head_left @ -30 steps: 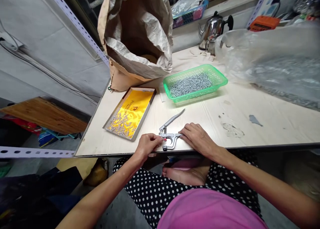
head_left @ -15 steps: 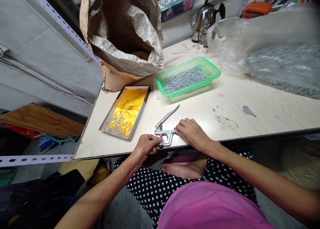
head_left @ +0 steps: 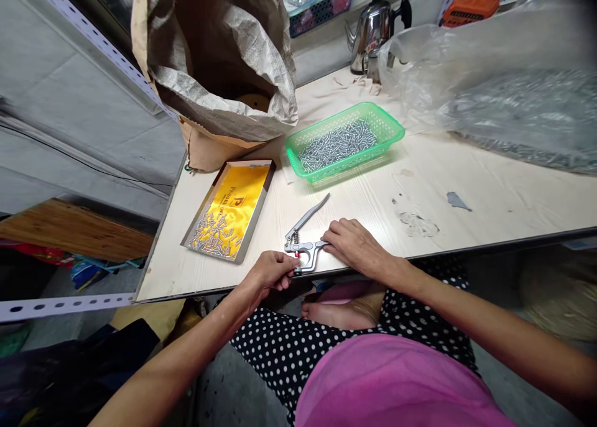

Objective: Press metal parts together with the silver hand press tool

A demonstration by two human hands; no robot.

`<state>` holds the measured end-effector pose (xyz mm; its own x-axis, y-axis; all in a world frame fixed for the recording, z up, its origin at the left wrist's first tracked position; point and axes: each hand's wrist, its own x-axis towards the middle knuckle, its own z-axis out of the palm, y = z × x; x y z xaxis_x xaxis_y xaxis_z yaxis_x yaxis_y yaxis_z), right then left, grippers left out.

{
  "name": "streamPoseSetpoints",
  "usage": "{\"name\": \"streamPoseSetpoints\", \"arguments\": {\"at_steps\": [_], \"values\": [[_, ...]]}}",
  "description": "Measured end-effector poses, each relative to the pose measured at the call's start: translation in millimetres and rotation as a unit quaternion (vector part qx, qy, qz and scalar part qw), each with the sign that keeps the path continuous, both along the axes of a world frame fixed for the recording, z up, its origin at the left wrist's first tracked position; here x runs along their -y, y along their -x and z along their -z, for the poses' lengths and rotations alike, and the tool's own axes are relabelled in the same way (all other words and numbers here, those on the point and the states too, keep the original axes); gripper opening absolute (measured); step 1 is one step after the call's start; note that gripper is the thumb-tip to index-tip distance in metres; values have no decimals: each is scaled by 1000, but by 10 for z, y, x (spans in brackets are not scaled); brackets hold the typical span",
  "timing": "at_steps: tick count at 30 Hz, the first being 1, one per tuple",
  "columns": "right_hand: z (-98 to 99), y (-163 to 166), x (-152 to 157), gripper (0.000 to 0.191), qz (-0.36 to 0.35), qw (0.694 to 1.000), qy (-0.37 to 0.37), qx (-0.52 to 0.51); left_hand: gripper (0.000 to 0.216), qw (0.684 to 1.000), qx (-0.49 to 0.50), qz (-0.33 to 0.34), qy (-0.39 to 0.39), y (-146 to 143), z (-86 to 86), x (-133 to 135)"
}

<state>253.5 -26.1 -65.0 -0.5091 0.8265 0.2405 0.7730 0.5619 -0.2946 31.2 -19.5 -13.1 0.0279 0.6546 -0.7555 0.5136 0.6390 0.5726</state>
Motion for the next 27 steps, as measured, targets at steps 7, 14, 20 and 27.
{"name": "streamPoseSetpoints", "arguments": {"at_steps": [7, 14, 20, 27], "values": [[-76, -231, -389, 90, -52, 999, 15, -3, 31, 1000, -3, -11, 5, -1, 10, 23], [-95, -184, -721, 96, -119, 990, 49, 52, 36, 1000, -8, -6, -2, -2, 27, 35], [-234, -134, -630, 75, -106, 987, 51, 106, 38, 1000, -1, -8, -8, 17, 55, 52], [-242, -151, -493, 45, -104, 990, 30, 84, 43, 1000, -3, 10, -18, 27, 36, 100]]}}
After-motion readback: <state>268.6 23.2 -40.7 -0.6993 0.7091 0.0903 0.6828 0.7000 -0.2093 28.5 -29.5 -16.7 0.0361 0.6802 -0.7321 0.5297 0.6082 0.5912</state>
